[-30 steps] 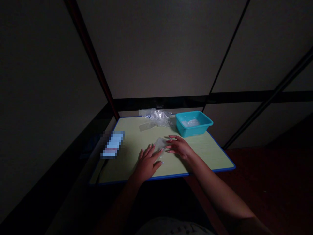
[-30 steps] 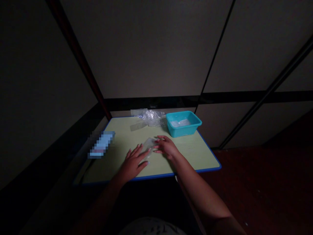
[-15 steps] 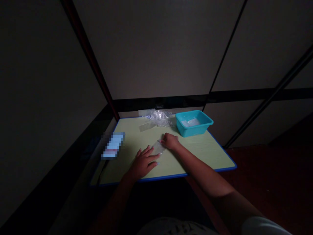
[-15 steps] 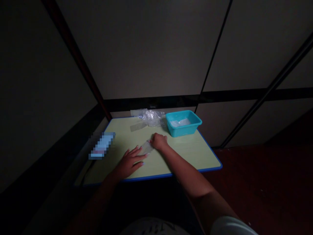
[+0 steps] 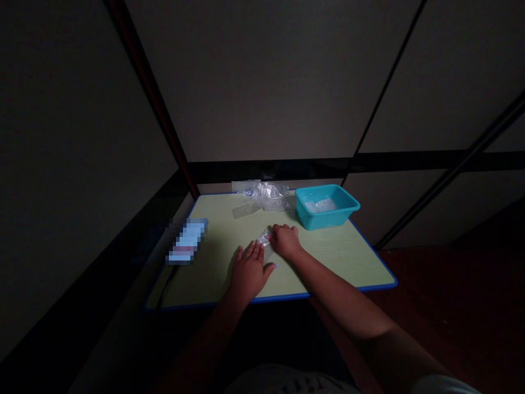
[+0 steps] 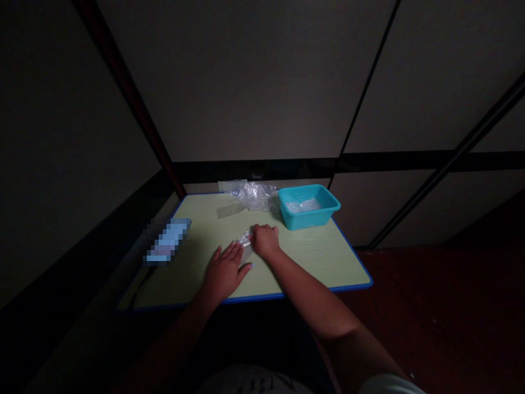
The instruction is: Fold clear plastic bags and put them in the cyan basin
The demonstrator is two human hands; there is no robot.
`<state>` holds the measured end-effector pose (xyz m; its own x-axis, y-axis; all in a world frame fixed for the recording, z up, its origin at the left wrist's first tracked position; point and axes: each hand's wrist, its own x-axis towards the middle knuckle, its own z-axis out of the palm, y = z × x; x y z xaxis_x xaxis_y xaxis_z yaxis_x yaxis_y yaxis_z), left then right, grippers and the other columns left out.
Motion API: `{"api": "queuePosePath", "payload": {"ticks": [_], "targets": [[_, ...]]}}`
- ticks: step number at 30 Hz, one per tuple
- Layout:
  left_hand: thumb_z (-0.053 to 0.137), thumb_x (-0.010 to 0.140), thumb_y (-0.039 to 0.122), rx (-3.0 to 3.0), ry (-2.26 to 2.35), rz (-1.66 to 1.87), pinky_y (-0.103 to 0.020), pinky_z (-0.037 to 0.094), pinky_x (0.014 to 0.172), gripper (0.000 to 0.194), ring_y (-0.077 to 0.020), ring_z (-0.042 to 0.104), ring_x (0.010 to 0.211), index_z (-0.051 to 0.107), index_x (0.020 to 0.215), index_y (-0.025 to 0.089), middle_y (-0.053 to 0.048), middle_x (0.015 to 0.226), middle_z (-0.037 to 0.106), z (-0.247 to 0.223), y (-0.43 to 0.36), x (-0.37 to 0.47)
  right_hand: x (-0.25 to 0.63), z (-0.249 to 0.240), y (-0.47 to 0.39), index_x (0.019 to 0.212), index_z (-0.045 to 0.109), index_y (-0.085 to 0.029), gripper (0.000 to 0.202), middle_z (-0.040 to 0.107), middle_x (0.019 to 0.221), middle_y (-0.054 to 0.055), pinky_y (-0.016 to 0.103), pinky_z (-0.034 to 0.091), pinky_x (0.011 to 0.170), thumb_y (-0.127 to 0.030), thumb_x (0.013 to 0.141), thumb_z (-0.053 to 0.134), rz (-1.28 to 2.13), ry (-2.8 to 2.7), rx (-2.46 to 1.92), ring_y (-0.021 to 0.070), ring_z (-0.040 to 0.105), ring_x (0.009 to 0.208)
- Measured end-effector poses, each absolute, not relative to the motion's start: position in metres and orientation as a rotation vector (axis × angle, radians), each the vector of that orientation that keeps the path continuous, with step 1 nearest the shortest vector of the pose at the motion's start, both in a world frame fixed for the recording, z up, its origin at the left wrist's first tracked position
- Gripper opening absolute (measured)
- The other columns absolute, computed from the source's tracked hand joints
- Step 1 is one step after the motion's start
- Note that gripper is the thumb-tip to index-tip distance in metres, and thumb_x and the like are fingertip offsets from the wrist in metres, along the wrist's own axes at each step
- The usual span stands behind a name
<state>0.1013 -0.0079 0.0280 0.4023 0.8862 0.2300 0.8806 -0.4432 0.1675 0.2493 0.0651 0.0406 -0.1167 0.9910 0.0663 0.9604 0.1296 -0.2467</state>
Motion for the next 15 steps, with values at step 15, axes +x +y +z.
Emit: {"api": "queuePosePath", "payload": {"ticks": [15], "targets": [[0.051, 0.093, 0.029, 2.692, 1.438, 0.556, -0.050, 0.040, 0.105, 0.033, -0.0278, 0.054, 0.125, 0.064, 0.121, 0.020, -0.013, 0.131, 0.061, 0.018, -0.002, 0.079, 0.251, 0.043, 0.060, 0.089, 0.057, -0.018, 0.010, 0.067, 0.091, 0.007, 0.027, 0.037, 0.075, -0.026, 0.090, 0.051, 0.425, -2.085, -1.548, 0.0187, 0.058, 0.087]]}}
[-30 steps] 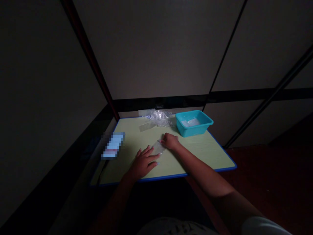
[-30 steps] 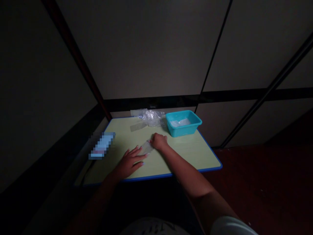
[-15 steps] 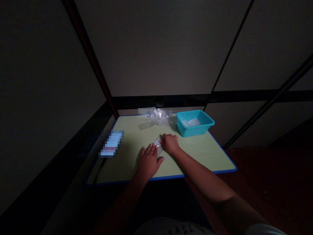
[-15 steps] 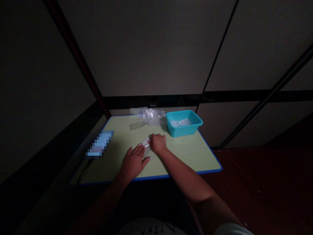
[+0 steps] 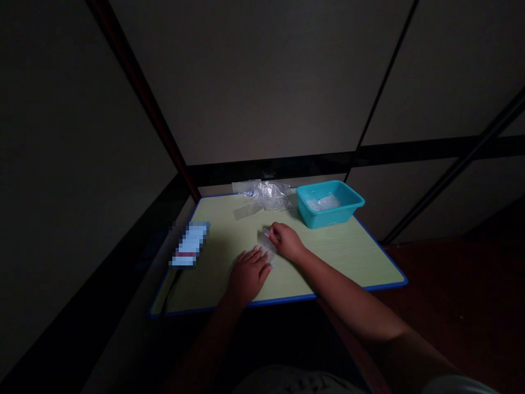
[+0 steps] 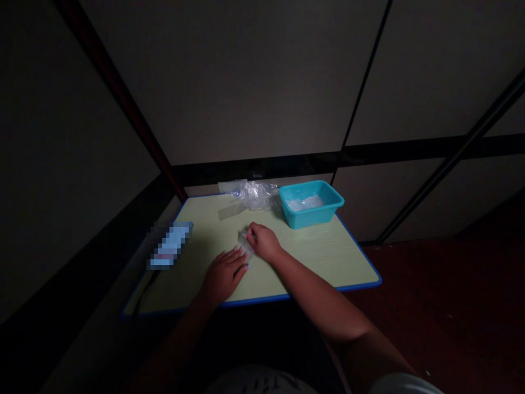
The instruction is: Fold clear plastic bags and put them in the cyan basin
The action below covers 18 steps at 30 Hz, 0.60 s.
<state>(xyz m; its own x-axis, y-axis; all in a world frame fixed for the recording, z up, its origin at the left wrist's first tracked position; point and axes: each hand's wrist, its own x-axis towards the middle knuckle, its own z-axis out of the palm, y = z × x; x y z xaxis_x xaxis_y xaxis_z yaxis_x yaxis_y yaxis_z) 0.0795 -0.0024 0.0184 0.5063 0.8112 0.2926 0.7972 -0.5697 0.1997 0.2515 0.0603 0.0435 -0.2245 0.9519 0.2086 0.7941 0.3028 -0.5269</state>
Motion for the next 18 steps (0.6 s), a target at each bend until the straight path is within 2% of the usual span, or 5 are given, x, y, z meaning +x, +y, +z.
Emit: {"api": "queuePosePath", "payload": {"ticks": [5, 8, 11, 13, 18], "targets": [[0.050, 0.093, 0.028, 2.691, 1.422, 0.589, -0.051, 0.039, 0.105, 0.031, -0.0278, 0.055, 0.124, 0.065, 0.118, 0.021, -0.012, 0.128, 0.064, 0.019, -0.003, 0.079, 0.249, 0.035, 0.055, 0.098, 0.053, -0.019, 0.017, 0.066, 0.082, 0.000, 0.025, 0.043, 0.069, -0.035, 0.092, 0.049, 0.590, -2.079, -1.362, 0.0145, 0.059, 0.072], [0.050, 0.093, 0.028, 2.685, 1.436, 0.591, -0.050, 0.040, 0.106, 0.030, -0.0276, 0.055, 0.123, 0.066, 0.116, 0.021, -0.011, 0.127, 0.065, 0.021, -0.003, 0.080, 0.253, 0.029, 0.051, 0.114, 0.052, -0.018, 0.035, 0.069, 0.092, 0.003, 0.036, 0.045, 0.086, -0.041, 0.087, 0.056, 0.673, -2.107, -1.308, 0.0182, 0.063, 0.081], [0.050, 0.093, 0.027, 2.680, 1.418, 0.593, -0.049, 0.040, 0.106, 0.030, -0.0272, 0.055, 0.124, 0.066, 0.117, 0.020, -0.010, 0.127, 0.065, 0.023, -0.003, 0.080, 0.259, 0.025, 0.043, 0.126, 0.051, -0.017, 0.045, 0.070, 0.106, 0.009, 0.055, 0.022, 0.108, -0.039, 0.086, 0.056, 0.689, -2.191, -1.317, 0.0243, 0.064, 0.099], [0.050, 0.092, 0.028, 2.668, 1.408, 0.610, -0.049, 0.040, 0.106, 0.030, -0.0279, 0.056, 0.123, 0.066, 0.117, 0.019, -0.012, 0.128, 0.064, 0.023, -0.003, 0.081, 0.259, 0.023, 0.039, 0.130, 0.050, -0.017, 0.044, 0.068, 0.113, 0.012, 0.057, 0.011, 0.112, -0.033, 0.089, 0.050, 0.663, -2.257, -1.345, 0.0255, 0.061, 0.109], [0.051, 0.092, 0.025, 2.645, 1.394, 0.646, -0.050, 0.040, 0.106, 0.029, -0.0276, 0.054, 0.125, 0.067, 0.116, 0.021, -0.011, 0.128, 0.064, 0.022, -0.003, 0.081, 0.249, 0.020, 0.035, 0.145, 0.036, -0.019, 0.052, 0.047, 0.145, 0.014, 0.054, 0.012, 0.114, -0.022, 0.094, 0.035, 0.583, -2.338, -1.296, 0.0216, 0.041, 0.135]]}}
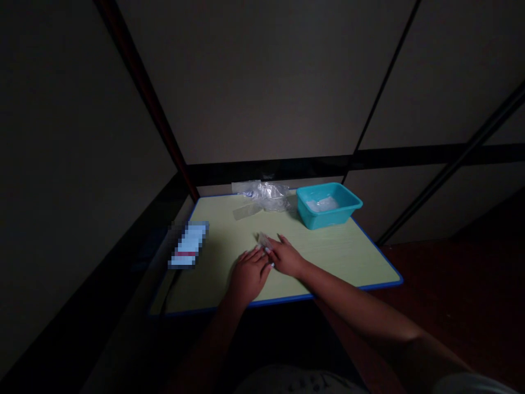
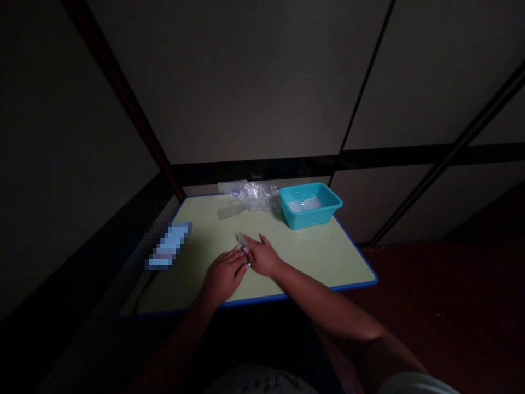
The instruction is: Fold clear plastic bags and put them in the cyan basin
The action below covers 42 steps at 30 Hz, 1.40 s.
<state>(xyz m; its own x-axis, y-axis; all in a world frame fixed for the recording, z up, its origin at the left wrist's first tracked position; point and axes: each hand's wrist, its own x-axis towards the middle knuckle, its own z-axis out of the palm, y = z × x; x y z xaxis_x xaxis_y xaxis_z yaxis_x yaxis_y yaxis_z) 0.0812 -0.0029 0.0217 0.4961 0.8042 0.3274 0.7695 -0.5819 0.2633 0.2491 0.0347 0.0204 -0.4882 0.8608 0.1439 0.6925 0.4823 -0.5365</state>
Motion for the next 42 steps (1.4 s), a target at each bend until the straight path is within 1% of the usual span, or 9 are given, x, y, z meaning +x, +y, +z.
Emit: {"api": "queuePosePath", "payload": {"ticks": [8, 12, 15, 18, 21, 25, 29, 35, 42], "targets": [[0.052, 0.091, 0.025, 2.625, 1.393, 0.611, -0.052, 0.034, 0.109, 0.029, -0.0264, 0.055, 0.124, 0.067, 0.116, 0.022, -0.009, 0.129, 0.064, 0.026, -0.005, 0.081, 0.247, 0.018, 0.038, 0.152, 0.022, -0.024, 0.071, 0.032, 0.154, 0.009, 0.052, 0.021, 0.113, -0.011, 0.085, 0.038, 0.676, -2.441, -1.090, 0.0188, 0.027, 0.143], [0.050, 0.092, 0.021, 2.691, 1.354, 0.664, -0.050, 0.030, 0.112, 0.028, -0.0247, 0.056, 0.122, 0.067, 0.114, 0.022, -0.007, 0.124, 0.067, 0.024, -0.006, 0.073, 0.247, 0.017, 0.037, 0.152, 0.023, -0.021, 0.072, 0.029, 0.155, 0.011, 0.051, 0.022, 0.113, -0.012, 0.082, 0.041, 0.630, -2.496, -1.125, 0.0191, 0.028, 0.142], [0.049, 0.091, 0.019, 2.710, 1.395, 0.741, -0.050, 0.035, 0.109, 0.029, -0.0256, 0.058, 0.120, 0.069, 0.111, 0.021, -0.008, 0.119, 0.070, 0.021, -0.011, 0.059, 0.246, 0.018, 0.036, 0.152, 0.022, -0.018, 0.073, 0.028, 0.155, 0.011, 0.049, 0.023, 0.113, -0.011, 0.082, 0.039, 0.568, -2.528, -1.161, 0.0180, 0.027, 0.143], [0.048, 0.091, 0.022, 2.708, 1.435, 0.758, -0.051, 0.040, 0.104, 0.028, -0.0272, 0.061, 0.115, 0.070, 0.108, 0.021, -0.009, 0.114, 0.072, 0.017, -0.017, 0.041, 0.245, 0.022, 0.033, 0.153, 0.017, -0.017, 0.079, 0.023, 0.157, 0.010, 0.048, 0.019, 0.115, -0.010, 0.078, 0.040, 0.489, -2.581, -1.180, 0.0180, 0.021, 0.145], [0.049, 0.091, 0.026, 2.735, 1.408, 0.701, -0.053, 0.040, 0.104, 0.030, -0.0286, 0.058, 0.119, 0.068, 0.113, 0.020, -0.011, 0.120, 0.069, 0.016, -0.022, 0.031, 0.244, 0.026, 0.031, 0.154, 0.016, -0.017, 0.078, 0.019, 0.158, 0.010, 0.050, 0.014, 0.115, -0.012, 0.079, 0.039, 0.414, -2.620, -1.189, 0.0184, 0.017, 0.146], [0.049, 0.092, 0.030, 2.757, 1.377, 0.649, -0.054, 0.037, 0.106, 0.036, -0.0291, 0.054, 0.125, 0.062, 0.124, 0.019, -0.012, 0.129, 0.063, 0.017, -0.022, 0.032, 0.242, 0.029, 0.030, 0.153, 0.018, -0.016, 0.074, 0.020, 0.158, 0.009, 0.050, 0.011, 0.116, -0.014, 0.081, 0.038, 0.371, -2.647, -1.194, 0.0185, 0.017, 0.146], [0.048, 0.093, 0.031, 2.749, 1.350, 0.602, -0.055, 0.038, 0.106, 0.034, -0.0283, 0.054, 0.125, 0.064, 0.122, 0.020, -0.011, 0.128, 0.064, 0.016, -0.020, 0.035, 0.242, 0.030, 0.031, 0.153, 0.016, -0.016, 0.076, 0.019, 0.158, 0.009, 0.051, 0.012, 0.116, -0.014, 0.081, 0.040, 0.375, -2.694, -1.180, 0.0182, 0.016, 0.146], [0.047, 0.094, 0.031, 2.750, 1.344, 0.566, -0.054, 0.040, 0.105, 0.033, -0.0284, 0.054, 0.125, 0.065, 0.118, 0.019, -0.011, 0.129, 0.063, 0.013, -0.019, 0.034, 0.241, 0.030, 0.030, 0.153, 0.016, -0.021, 0.058, 0.017, 0.159, 0.007, 0.053, 0.010, 0.115, -0.033, 0.098, 0.029, 0.370, -2.746, -1.070, 0.0184, 0.017, 0.146], [0.048, 0.093, 0.027, 2.792, 1.340, 0.624, -0.053, 0.043, 0.103, 0.028, -0.0287, 0.057, 0.122, 0.069, 0.109, 0.019, -0.011, 0.123, 0.067, 0.013, -0.020, 0.033, 0.243, 0.020, 0.034, 0.153, 0.016, -0.022, 0.065, 0.015, 0.159, 0.008, 0.056, 0.005, 0.115, -0.051, 0.097, 0.032, 0.346, -2.810, -1.012, 0.0200, 0.015, 0.146]]}}
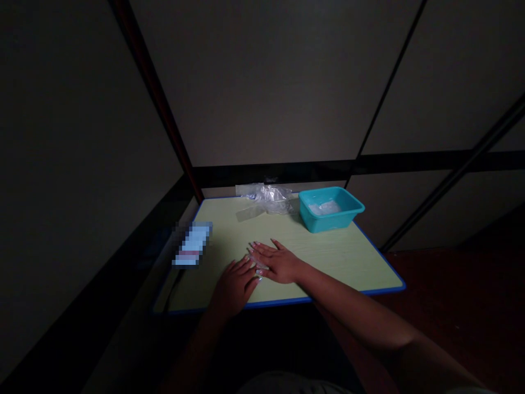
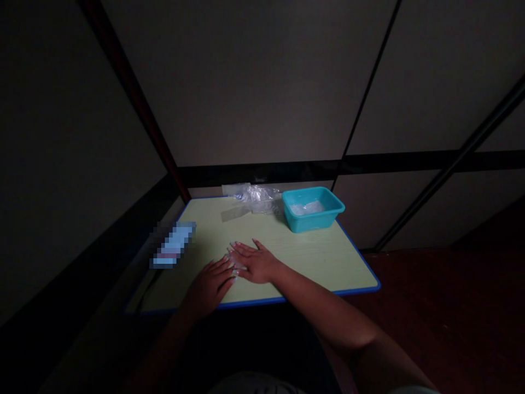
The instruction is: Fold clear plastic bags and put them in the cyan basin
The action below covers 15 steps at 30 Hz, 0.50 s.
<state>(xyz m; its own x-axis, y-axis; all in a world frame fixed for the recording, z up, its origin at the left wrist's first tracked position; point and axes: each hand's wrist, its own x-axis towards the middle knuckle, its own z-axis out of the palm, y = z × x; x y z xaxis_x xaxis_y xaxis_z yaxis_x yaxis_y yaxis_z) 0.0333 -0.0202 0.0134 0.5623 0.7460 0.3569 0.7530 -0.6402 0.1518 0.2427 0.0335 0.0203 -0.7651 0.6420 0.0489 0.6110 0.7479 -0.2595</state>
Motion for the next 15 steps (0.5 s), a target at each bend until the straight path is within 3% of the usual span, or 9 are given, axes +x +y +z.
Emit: {"api": "queuePosePath", "payload": {"ticks": [3, 8, 15], "targets": [[0.045, 0.094, 0.028, -2.692, -1.287, -0.688, -0.053, 0.043, 0.103, 0.031, -0.0293, 0.058, 0.119, 0.068, 0.111, 0.017, -0.013, 0.122, 0.067, 0.0123, -0.0204, 0.0313, 0.2434, 0.0167, 0.0339, 0.153, 0.016, -0.023, 0.067, 0.017, 0.158, 0.009, 0.056, 0.003, 0.115, -0.056, 0.096, 0.033, 0.323, -2.804, -1.008, 0.0209, 0.016, 0.146], [0.048, 0.092, 0.034, -2.675, -1.240, -0.724, -0.054, 0.043, 0.103, 0.047, -0.0322, 0.050, 0.128, 0.051, 0.134, 0.012, -0.017, 0.138, 0.055, 0.0084, -0.0195, 0.0288, 0.2423, 0.0158, 0.0321, 0.152, 0.021, -0.026, 0.067, 0.019, 0.158, 0.008, 0.056, 0.000, 0.114, -0.059, 0.095, 0.034, 0.304, -2.775, -1.005, 0.0217, 0.017, 0.146], [0.050, 0.091, 0.031, -2.741, -1.240, -0.770, -0.051, 0.044, 0.103, 0.031, -0.0293, 0.055, 0.121, 0.063, 0.116, 0.017, -0.013, 0.122, 0.065, 0.0058, -0.0173, 0.0284, 0.2447, 0.0242, 0.0335, 0.153, -0.002, -0.016, 0.090, 0.016, 0.158, 0.015, 0.057, 0.001, 0.114, -0.062, 0.090, 0.044, 0.403, -2.764, -0.984, 0.0250, 0.016, 0.146]]}}
